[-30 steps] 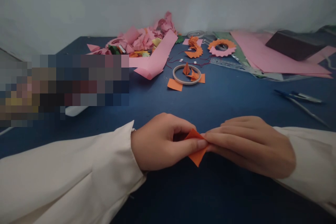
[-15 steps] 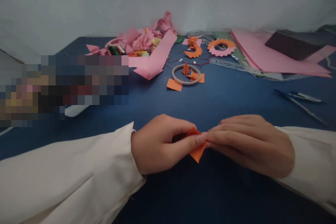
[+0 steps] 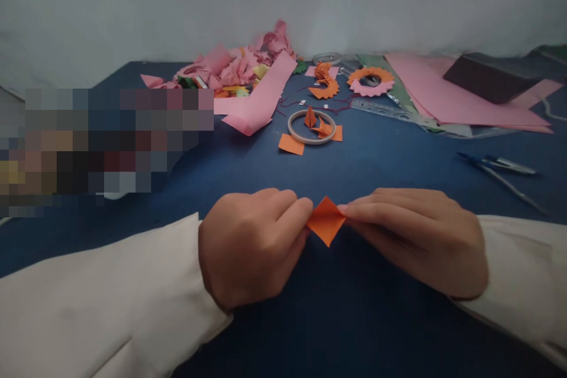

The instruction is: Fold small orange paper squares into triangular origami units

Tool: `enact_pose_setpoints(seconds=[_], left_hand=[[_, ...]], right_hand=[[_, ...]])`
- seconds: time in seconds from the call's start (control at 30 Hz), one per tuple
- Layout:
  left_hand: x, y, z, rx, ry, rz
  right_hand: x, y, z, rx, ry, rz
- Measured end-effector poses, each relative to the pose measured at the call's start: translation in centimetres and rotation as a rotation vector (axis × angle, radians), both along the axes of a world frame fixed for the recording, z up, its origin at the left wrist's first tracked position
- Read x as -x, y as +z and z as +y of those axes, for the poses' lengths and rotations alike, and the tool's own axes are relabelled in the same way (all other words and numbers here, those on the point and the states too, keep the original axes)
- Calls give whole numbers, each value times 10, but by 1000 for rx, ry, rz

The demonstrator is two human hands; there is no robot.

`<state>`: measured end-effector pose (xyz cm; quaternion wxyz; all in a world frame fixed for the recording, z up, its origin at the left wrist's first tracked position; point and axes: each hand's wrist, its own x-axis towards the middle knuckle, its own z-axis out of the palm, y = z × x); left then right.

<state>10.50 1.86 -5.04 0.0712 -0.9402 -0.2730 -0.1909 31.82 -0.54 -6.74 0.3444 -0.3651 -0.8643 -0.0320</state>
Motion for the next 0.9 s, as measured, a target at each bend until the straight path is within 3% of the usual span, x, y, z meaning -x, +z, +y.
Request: enact_pose_setpoints(seconds=[0.13, 0.33, 0.73, 0.9], left_hand=[[-2, -2, 3, -109, -30, 100], [-2, -2, 4, -245, -72, 64], [-1, -1, 6, -197, -61, 89], [2, 2, 8, -249, -64, 102]], right_hand=[[1, -1, 0, 25, -9, 23], [1, -2, 1, 44, -33, 20], [2, -2, -2, 53, -46, 17], [2, -2, 0, 47, 6, 13]])
